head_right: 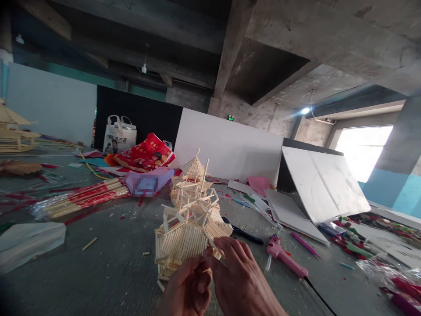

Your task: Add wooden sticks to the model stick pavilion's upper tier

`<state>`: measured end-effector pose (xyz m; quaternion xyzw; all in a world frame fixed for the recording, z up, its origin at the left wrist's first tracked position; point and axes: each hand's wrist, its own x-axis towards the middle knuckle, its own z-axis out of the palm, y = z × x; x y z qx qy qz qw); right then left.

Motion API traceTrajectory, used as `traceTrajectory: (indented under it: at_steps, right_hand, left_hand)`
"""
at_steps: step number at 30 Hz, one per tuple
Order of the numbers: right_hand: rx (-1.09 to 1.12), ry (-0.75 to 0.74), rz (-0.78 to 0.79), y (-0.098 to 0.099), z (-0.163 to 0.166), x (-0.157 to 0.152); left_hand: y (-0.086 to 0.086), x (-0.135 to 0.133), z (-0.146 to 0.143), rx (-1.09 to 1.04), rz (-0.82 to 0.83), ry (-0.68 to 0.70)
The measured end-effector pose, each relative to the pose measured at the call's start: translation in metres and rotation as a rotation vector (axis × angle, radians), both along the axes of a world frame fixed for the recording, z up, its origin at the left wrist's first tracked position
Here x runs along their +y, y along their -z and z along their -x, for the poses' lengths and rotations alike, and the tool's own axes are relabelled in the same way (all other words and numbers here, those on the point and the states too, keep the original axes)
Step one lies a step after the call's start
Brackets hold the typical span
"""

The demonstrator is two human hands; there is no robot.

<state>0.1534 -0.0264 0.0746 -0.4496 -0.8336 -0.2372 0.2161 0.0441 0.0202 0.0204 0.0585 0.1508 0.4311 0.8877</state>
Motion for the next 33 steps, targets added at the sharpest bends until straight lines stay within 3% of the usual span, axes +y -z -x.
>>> traceTrajectory:
  at_steps: [12, 33]
  right_hand:
    - [-0.030, 0.002, 0.011, -0.0021, -0.0005, -0.0012]
    - [-0.031, 0.031, 0.042, -0.0028, -0.0007, -0.0016]
  left_hand:
    - [-0.0041, -0.0009, 0.0009, 0.041, 0.028, -0.009]
    - [0.0034, 0.0014, -0.0021, 0.025, -0.012, -0.011]
